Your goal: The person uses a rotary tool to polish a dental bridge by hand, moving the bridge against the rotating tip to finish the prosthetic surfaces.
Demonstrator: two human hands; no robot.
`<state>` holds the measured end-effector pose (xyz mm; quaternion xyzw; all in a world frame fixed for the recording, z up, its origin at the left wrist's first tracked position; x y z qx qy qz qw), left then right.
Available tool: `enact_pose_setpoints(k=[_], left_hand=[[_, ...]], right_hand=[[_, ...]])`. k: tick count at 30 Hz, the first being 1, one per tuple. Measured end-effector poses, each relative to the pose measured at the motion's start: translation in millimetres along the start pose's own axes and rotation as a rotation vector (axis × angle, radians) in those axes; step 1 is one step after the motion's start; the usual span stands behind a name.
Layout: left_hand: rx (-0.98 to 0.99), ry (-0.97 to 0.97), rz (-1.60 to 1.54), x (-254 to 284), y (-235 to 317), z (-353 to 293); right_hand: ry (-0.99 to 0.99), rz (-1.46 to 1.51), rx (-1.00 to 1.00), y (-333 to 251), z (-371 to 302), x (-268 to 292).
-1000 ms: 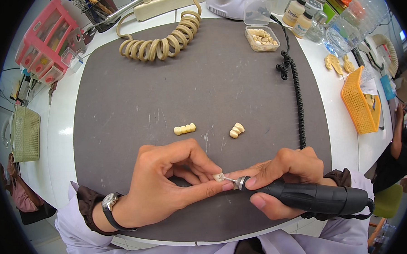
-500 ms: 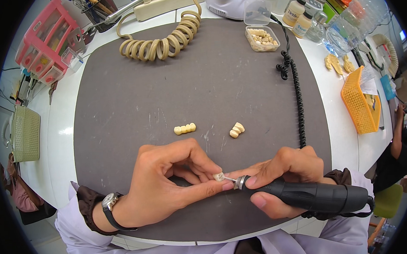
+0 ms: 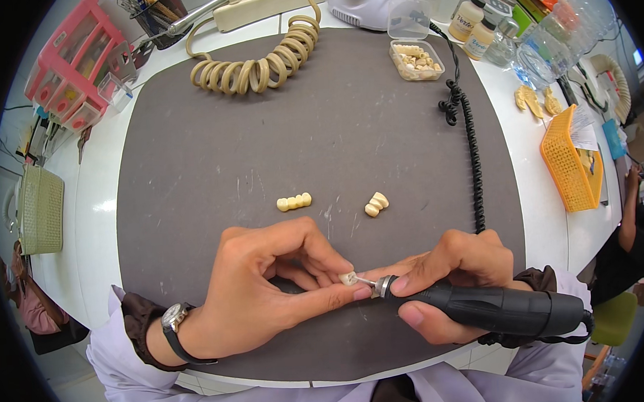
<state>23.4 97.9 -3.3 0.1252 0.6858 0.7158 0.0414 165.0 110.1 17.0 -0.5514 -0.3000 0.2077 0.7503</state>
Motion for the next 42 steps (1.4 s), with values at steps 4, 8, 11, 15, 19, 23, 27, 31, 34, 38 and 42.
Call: enact_pose_setpoints(k=[4,8,11,15,19,23,27,31,34,38,42], left_hand=[[0.001,0.003,0.001,0.8,0.2,-0.5],[0.003,0.003,-0.009,0.2,0.4,0.2],[0.003,0.001,-0.002,0.0,0.3,0.1],[-0.006,0.006,-0.004,0.0,1.2,0.2],[0.014,-0.013,-0.021,-1.3,-1.0,0.1],[0.038,-0.023,-0.176,-3.0,-5.9,-0.4],[0.039,-0.032,-0.197,-3.6,-6.8,0.5],[0.05,-0.012,-0.205,-3.1,-7.4,-0.5],[0.05,-0.019,-0.214,-4.0,-9.2,1.4],[0.09,0.022,-0.19,1.0,-12.7,-2.1],[0.039,0.033,-0.123,2.9,-6.3,-1.4]], right_hand=[[-0.017,-0.014,0.011,-2.4,1.2,-0.6],[0.004,0.012,0.017,-1.5,0.8,0.9],[-0.007,0.03,0.007,0.7,0.3,-0.2],[-0.019,0.003,0.009,-1.1,1.0,-0.5],[0.029,0.035,-0.028,1.6,0.2,2.8],[-0.058,-0.028,-0.057,-8.0,5.3,1.6],[-0.025,-0.022,0.016,-10.1,5.5,2.1],[0.018,-0.005,0.03,-10.6,2.6,4.5],[0.199,0.073,0.072,-8.9,-1.1,15.7],[0.028,-0.068,0.08,-13.4,1.7,7.9],[-0.02,-0.112,0.204,-22.4,2.1,2.1]])
Point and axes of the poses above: each hand's wrist, its own z-axis towards the middle knuckle, its own x-axis out of the back of the hand, y = z × x, the point moved 10 cm from there along z, towards the middle knuckle, and after that the axes turned 5 degrees about -x, right-handed, at the moved point
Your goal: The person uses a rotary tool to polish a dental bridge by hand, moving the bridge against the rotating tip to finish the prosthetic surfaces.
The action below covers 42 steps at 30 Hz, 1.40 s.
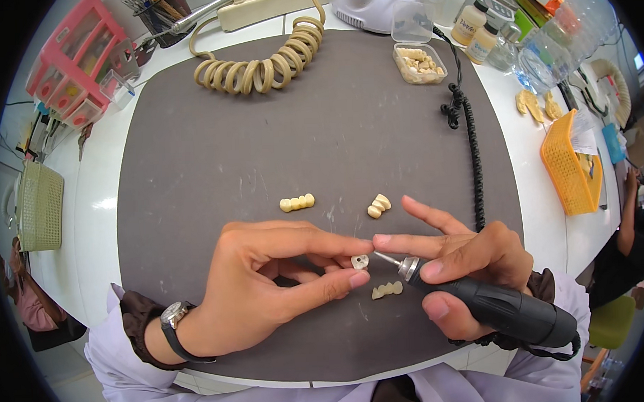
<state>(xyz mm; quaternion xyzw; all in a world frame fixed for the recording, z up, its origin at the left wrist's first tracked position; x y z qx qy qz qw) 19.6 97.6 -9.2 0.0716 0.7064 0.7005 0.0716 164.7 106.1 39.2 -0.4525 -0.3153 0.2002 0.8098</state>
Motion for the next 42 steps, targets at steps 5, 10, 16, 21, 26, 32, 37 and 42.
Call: enact_pose_setpoints(k=[5,10,16,21,26,32,37,42], left_hand=[[-0.043,-0.01,0.025,-0.8,3.8,0.4],[-0.045,-0.02,0.02,-1.4,3.3,0.3],[-0.074,-0.101,0.113,-8.5,0.3,2.8],[-0.052,-0.076,0.103,-10.0,2.9,2.0],[-0.084,-0.074,0.097,-7.7,6.0,0.8],[-0.045,-0.123,0.083,-11.2,4.3,2.0],[-0.064,-0.147,0.133,-15.2,6.1,0.9],[-0.173,-0.182,0.245,-17.5,13.5,2.6]], right_hand=[[0.007,0.063,-0.035,2.7,-1.0,0.2],[0.012,0.07,-0.05,3.7,-3.0,0.4],[0.132,0.115,-0.073,9.6,-2.4,7.4],[0.048,0.341,-0.325,20.7,3.1,7.9],[0.065,0.475,-0.349,25.9,2.9,6.2],[-0.029,0.494,-0.372,37.3,4.2,7.6],[-0.119,0.475,-0.427,36.7,6.0,7.3],[-0.12,0.46,-0.437,39.0,6.0,5.4]])
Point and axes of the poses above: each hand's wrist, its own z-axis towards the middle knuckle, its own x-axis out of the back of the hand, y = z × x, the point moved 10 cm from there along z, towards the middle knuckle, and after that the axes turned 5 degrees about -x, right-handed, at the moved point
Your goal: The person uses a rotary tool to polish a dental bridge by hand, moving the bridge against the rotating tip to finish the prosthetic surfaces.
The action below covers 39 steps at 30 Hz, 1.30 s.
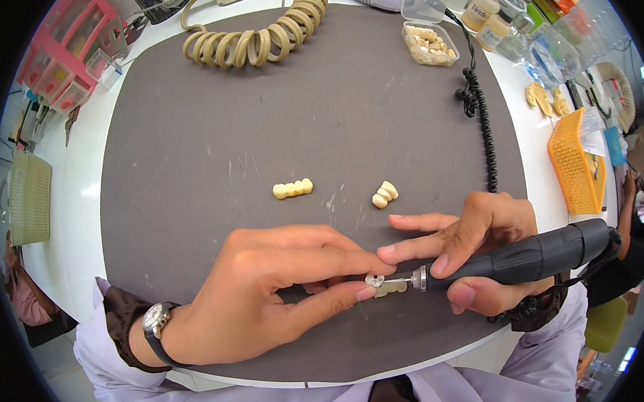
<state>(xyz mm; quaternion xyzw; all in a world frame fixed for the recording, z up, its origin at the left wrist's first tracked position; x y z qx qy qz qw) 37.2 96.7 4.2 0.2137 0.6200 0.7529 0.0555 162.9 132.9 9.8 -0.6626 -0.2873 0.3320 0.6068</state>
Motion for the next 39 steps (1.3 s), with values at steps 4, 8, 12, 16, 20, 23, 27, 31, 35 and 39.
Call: enact_pose_setpoints(k=[4,8,12,16,20,23,27,31,35,39], left_hand=[[-0.009,-0.007,0.055,-0.3,0.4,-0.6],[-0.031,-0.009,0.076,-1.6,0.2,-1.2],[-0.033,-0.009,0.077,-1.9,-1.6,-0.7],[-0.035,-0.006,0.077,-2.4,-1.4,0.3],[-0.035,-0.005,0.081,-2.8,-1.6,0.0],[-0.031,-0.009,0.081,-3.0,-2.2,0.3],[-0.026,-0.008,0.077,-3.4,-2.6,0.5],[-0.024,-0.011,0.074,-3.2,-2.3,0.7],[-0.02,-0.01,0.077,-3.5,-3.1,0.1],[-0.023,-0.012,0.083,-3.9,-3.3,0.3]], right_hand=[[0.003,-0.004,-0.014,3.1,1.5,0.2],[0.014,-0.026,-0.033,3.8,0.2,0.2],[-0.012,-0.089,0.004,1.9,1.6,-1.2],[-0.026,-0.119,0.03,0.3,1.8,-1.9],[-0.032,-0.142,0.041,-0.4,1.9,-2.2],[-0.026,-0.153,0.049,-1.0,2.1,-2.3],[-0.026,-0.162,0.064,-1.8,2.2,-2.5],[-0.021,-0.157,0.065,-1.2,1.9,-2.2],[-0.022,-0.159,0.049,-0.2,2.9,-2.3],[-0.026,-0.143,0.04,0.9,4.3,-2.5]])
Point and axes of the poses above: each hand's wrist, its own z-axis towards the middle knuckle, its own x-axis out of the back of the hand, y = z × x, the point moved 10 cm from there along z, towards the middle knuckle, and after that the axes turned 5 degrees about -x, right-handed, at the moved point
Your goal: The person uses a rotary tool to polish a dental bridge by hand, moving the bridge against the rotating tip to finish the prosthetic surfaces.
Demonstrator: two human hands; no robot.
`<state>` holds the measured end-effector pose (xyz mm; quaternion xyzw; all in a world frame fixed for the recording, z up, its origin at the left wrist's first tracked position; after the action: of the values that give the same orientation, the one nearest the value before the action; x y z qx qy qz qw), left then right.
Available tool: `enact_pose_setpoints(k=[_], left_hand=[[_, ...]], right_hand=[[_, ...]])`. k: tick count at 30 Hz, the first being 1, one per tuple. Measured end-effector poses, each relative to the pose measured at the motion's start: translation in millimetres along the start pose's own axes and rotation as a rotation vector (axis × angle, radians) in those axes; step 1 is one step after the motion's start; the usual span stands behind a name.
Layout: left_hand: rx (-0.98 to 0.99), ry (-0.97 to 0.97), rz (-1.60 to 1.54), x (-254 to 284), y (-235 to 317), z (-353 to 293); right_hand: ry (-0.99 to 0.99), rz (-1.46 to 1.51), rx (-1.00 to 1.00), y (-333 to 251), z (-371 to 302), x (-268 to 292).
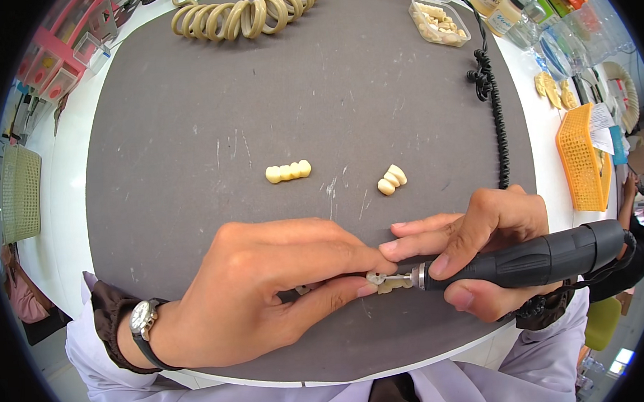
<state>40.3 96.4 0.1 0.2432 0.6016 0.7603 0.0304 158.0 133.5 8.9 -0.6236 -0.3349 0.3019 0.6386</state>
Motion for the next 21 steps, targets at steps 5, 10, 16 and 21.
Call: enact_pose_setpoints(k=[5,10,16,21], left_hand=[[0.012,-0.003,-0.001,-0.1,-0.5,0.0],[0.002,0.0,-0.014,-0.2,-0.9,-0.5],[0.028,0.0,-0.019,0.5,-1.6,-1.3],[0.024,0.0,-0.025,0.3,-1.6,-1.0]], right_hand=[[-0.001,0.011,-0.003,0.5,0.1,0.0],[0.038,0.029,-0.023,0.3,-1.6,2.6],[0.004,0.022,0.009,0.9,-2.4,0.9],[0.009,0.026,0.002,0.7,-2.2,0.5]])
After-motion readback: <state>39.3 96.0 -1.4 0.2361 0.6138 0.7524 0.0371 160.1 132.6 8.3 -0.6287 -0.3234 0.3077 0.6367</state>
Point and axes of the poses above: each hand's wrist, its own z-axis towards the middle knuckle, its own x-axis out of the back of the hand, y = z × x, the point moved 10 cm from there along z, towards the middle knuckle, and after that the axes turned 5 degrees about -x, right-handed, at the moved point
